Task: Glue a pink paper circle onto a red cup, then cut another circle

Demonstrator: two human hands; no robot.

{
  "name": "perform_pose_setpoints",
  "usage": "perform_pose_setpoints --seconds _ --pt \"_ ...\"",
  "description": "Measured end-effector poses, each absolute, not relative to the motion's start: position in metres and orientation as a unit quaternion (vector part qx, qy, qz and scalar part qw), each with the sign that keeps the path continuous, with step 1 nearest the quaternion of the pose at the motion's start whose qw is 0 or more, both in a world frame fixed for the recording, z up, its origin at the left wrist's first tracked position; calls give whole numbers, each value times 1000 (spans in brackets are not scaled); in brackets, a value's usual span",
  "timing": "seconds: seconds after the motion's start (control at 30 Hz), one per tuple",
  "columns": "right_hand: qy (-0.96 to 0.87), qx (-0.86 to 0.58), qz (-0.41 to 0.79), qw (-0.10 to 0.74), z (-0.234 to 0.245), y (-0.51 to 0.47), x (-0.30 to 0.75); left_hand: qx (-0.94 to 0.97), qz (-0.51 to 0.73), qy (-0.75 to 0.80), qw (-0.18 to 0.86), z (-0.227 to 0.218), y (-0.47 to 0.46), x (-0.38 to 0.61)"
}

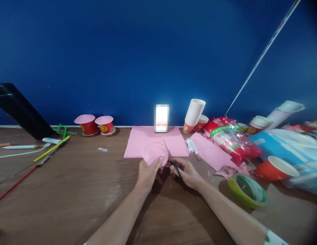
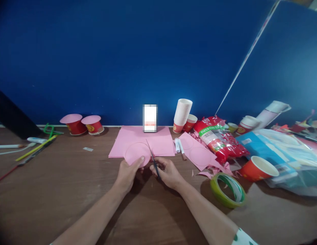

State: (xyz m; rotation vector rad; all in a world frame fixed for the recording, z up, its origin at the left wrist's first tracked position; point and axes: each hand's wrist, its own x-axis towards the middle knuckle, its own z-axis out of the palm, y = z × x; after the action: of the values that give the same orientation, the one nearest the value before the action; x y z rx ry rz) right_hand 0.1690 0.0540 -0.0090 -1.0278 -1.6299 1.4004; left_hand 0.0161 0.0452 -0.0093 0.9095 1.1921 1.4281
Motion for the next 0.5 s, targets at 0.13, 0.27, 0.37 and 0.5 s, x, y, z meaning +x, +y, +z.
perform_pose_setpoints --seconds 0.13,0.27,0.37,0.5 --pt "-635 -394 551 371 -9 54 169 380 597 487 511 -11 46 16" --pt "-636 -395 550 371 -8 53 168 385 596 492 505 -11 46 15" --pt "-637 -395 550 368 -7 53 169 385 591 502 500 -11 46 15" --pt "-640 -395 544 371 -7 53 168 376 592 507 501 -13 46 16"
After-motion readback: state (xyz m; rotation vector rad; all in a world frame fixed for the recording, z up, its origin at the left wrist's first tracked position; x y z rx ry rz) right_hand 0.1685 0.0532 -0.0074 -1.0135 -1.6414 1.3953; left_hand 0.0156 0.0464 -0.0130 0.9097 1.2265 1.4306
